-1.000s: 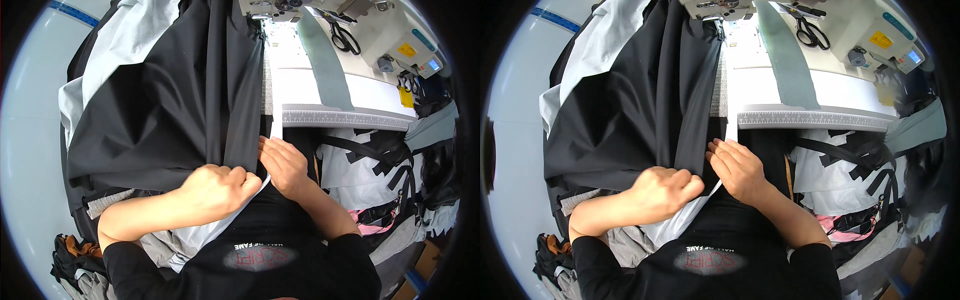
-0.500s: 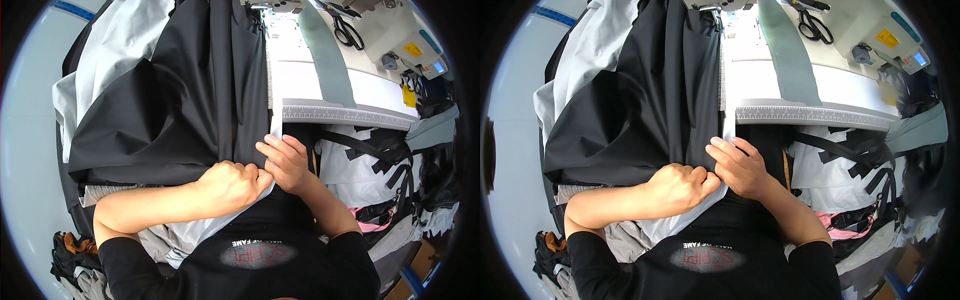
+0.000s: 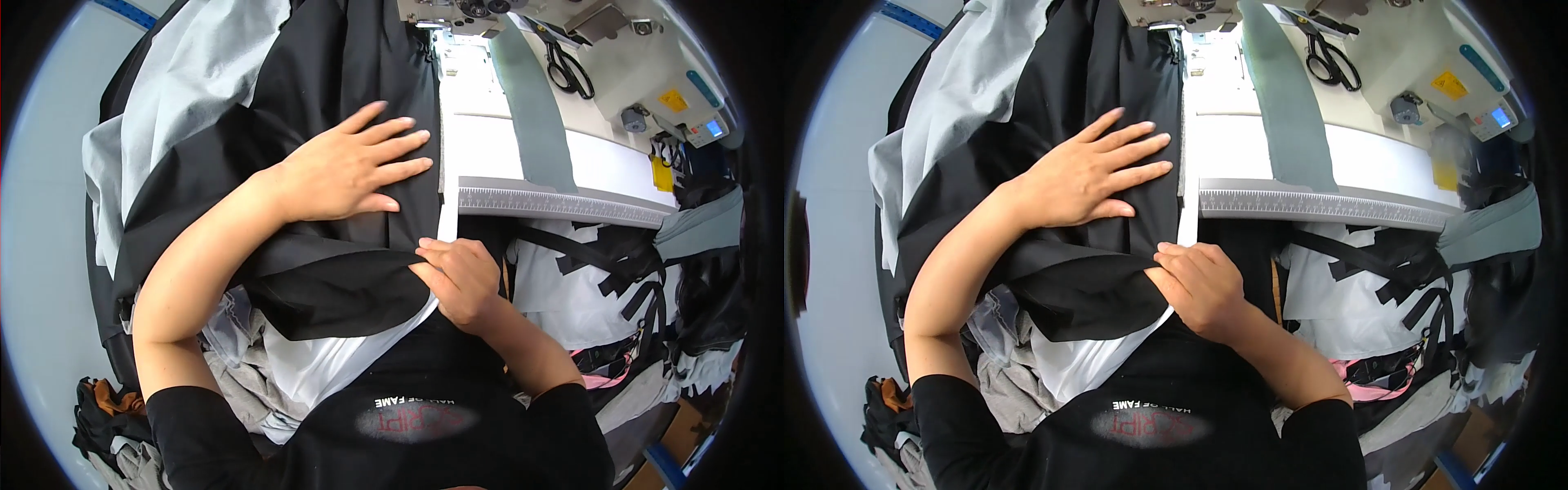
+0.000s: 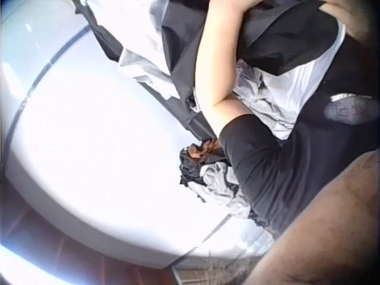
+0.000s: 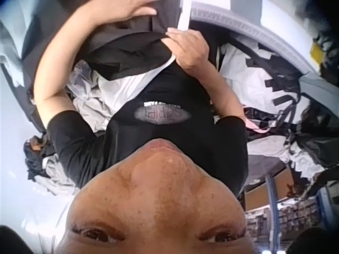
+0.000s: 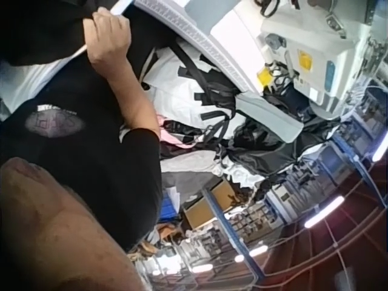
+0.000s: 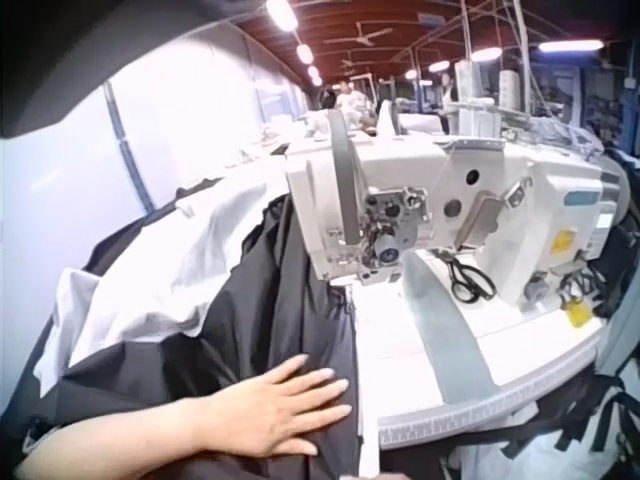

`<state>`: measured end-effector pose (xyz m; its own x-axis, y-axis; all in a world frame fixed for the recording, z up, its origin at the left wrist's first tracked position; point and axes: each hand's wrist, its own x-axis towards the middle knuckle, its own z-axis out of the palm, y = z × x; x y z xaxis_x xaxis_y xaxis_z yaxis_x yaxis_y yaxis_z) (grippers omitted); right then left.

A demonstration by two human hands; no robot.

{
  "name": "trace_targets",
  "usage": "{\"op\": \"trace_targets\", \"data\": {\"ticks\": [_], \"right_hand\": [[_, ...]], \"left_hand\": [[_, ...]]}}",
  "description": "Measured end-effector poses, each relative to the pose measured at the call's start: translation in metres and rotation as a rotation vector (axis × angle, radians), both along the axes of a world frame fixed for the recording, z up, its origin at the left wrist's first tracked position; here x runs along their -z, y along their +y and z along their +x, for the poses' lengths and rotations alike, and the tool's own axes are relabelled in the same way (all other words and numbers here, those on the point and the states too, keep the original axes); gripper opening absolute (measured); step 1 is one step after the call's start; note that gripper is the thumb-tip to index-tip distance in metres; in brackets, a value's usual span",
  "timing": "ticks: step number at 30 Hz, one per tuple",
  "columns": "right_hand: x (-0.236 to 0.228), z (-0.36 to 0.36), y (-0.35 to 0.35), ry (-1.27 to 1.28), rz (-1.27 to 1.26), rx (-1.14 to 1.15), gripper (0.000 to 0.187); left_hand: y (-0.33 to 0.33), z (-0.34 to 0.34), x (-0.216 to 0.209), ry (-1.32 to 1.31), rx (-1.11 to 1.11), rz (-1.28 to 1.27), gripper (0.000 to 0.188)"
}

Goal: Sewing pieces of fabric and lining together using an industrial sewing machine.

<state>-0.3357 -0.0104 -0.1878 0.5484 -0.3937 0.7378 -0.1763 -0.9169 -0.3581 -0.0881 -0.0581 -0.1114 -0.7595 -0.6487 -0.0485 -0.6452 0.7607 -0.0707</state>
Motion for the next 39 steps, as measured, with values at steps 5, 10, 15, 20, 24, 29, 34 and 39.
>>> {"op": "trace_targets", "data": {"ticks": [5,10,15,20,24,29,34,39], "right_hand": [[-0.002,-0.003,0.004,-0.004,0.094,0.046,0.009],[-0.001,0.000,0.000,-0.022,0.140,0.093,0.012],[-0.003,0.008,-0.024,-0.037,0.119,0.113,0.017],[-0.004,0.012,-0.049,-0.008,0.077,0.143,0.022],[-0.010,0.017,-0.069,0.015,0.083,0.155,0.025],[-0.020,0.025,-0.097,0.059,0.118,0.160,0.031],[-0.020,0.034,-0.132,0.126,0.139,0.139,0.032],[-0.024,0.051,-0.157,0.101,0.140,0.124,0.031]], "left_hand": [[0.022,-0.001,0.010,0.090,-0.189,0.130,0.066],[0.022,0.015,0.024,0.198,-0.219,0.166,0.064],[0.001,0.021,0.027,0.209,-0.235,0.109,0.057],[-0.022,0.026,0.030,0.227,-0.278,0.090,0.052],[-0.041,0.032,0.033,0.256,-0.310,0.038,0.048],[-0.067,0.038,0.038,0.234,-0.377,0.014,0.050],[-0.097,0.048,0.042,0.265,-0.411,0.002,0.050],[-0.128,0.065,0.053,0.311,-0.427,-0.105,0.048]]}}
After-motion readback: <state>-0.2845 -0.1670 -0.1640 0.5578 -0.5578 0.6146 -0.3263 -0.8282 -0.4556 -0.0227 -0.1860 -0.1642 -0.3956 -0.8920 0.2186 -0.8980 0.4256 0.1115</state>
